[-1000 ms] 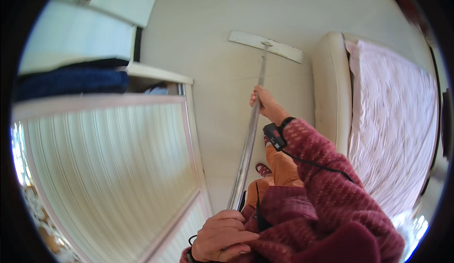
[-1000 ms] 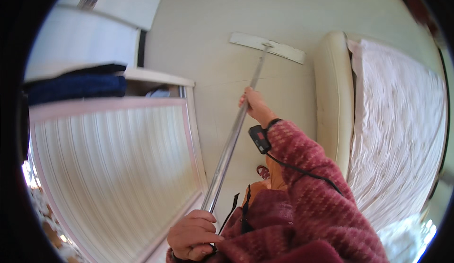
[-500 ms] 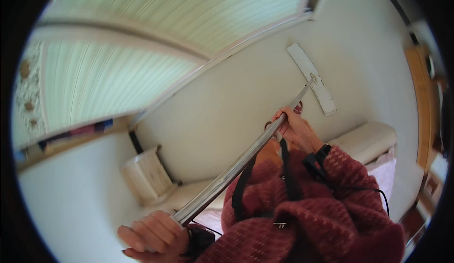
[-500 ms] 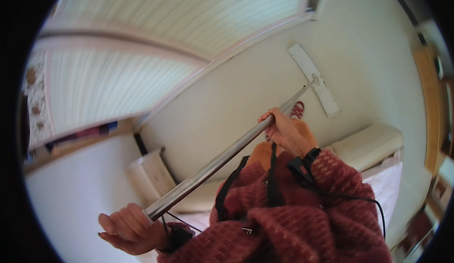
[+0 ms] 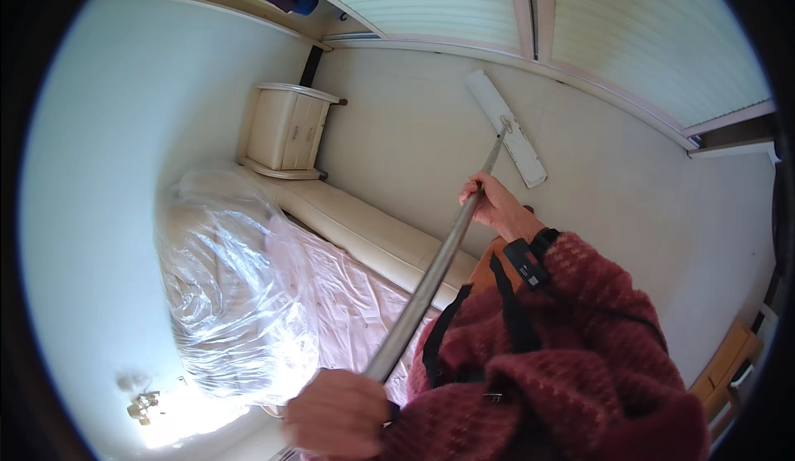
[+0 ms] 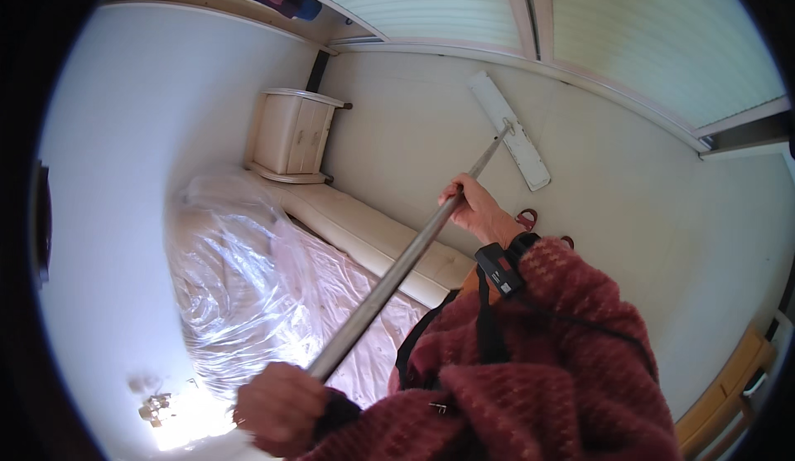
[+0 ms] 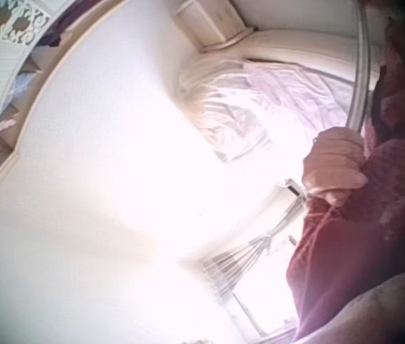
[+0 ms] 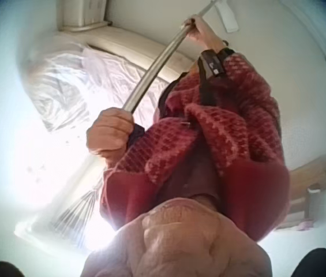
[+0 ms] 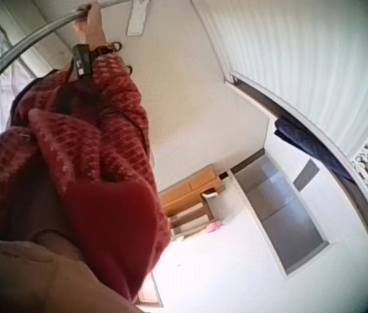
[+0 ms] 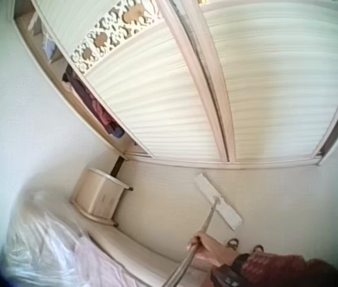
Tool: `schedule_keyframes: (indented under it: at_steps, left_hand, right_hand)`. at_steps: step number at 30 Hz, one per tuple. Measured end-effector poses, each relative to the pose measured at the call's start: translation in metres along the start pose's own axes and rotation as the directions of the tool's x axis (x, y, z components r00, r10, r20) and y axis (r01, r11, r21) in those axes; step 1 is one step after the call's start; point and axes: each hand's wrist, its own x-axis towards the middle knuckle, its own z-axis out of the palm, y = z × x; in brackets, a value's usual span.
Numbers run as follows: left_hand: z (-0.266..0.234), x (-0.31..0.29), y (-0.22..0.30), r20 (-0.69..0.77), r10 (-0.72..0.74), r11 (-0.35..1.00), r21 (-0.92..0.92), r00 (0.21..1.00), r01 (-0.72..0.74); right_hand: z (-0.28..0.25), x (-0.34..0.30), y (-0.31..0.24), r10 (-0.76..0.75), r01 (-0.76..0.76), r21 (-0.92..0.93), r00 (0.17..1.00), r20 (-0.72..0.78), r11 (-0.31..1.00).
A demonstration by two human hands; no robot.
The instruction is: The person carries a pink flower-shaped basin into a bedroom, sets it down, and uses a flat mop to clean the tiled floor around a bed, nightstand, and wardrobe. The person moves the mop back and forth across the floor, covering areas near furniture and along walls.
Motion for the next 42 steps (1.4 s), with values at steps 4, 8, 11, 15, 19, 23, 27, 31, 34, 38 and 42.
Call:
schedule_keyframes:
  at_steps: [4, 8, 11, 15, 19, 23, 27, 31, 34, 38, 42]
  left_hand:
    - [-0.002, -0.023, -0.009, 0.032, -0.071, 0.997, 0.035, 0.997, 0.07]
    - [0.001, -0.029, -0.014, -0.116, -0.016, 0.992, -0.124, 0.993, 0.002]
    - [0.006, -0.02, -0.019, -0.168, -0.036, 0.972, -0.234, 0.985, -0.004]
    - [0.054, 0.002, -0.051, 0.093, 0.058, 0.954, -0.297, 0.994, -0.027]
    - [0.13, 0.017, -0.056, 0.048, 0.083, 0.932, -0.357, 0.995, -0.061]
    - [0.222, 0.052, -0.058, 0.192, 0.083, 0.878, -0.478, 0.978, 0.019]
    - [0.304, 0.076, -0.079, 0.311, 0.116, 0.803, -0.589, 0.943, 0.096]
    - [0.389, 0.07, -0.094, 0.306, -0.016, 0.757, -0.618, 0.952, 0.211]
    - [0.461, 0.061, -0.098, 0.284, -0.075, 0.815, -0.535, 0.956, 0.223]
    - [0.538, 0.061, -0.109, 0.366, -0.162, 0.85, -0.42, 0.916, 0.318]
    - [0.572, 0.071, -0.118, 0.319, -0.261, 0.885, -0.298, 0.911, 0.358]
  right_hand:
    - [-0.021, 0.013, 0.003, 0.071, -0.07, 0.014, 0.997, -0.024, 0.997]
    - [-0.04, 0.006, -0.007, -0.012, -0.003, 0.133, 0.994, 0.105, 0.991]
    - [-0.061, -0.012, -0.015, -0.151, 0.13, 0.126, 0.972, 0.177, 0.983]
    - [-0.093, -0.053, -0.08, -0.341, 0.332, 0.099, 0.936, 0.084, 0.938]
    - [-0.113, -0.123, -0.133, -0.402, 0.367, 0.224, 0.905, 0.138, 0.903]
    - [-0.144, -0.199, -0.195, -0.484, 0.41, 0.365, 0.864, 0.137, 0.836]
    - [-0.187, -0.27, -0.274, -0.632, 0.539, 0.429, 0.768, 0.104, 0.725]
    - [-0.261, -0.343, -0.334, -0.768, 0.663, 0.435, 0.63, 0.115, 0.609]
    - [-0.312, -0.392, -0.387, -0.781, 0.665, 0.51, 0.624, 0.022, 0.546]
    - [-0.345, -0.443, -0.429, -0.839, 0.789, 0.461, 0.522, -0.153, 0.407]
    - [-0.335, -0.456, -0.433, -0.865, 0.756, 0.546, 0.49, -0.109, 0.36]
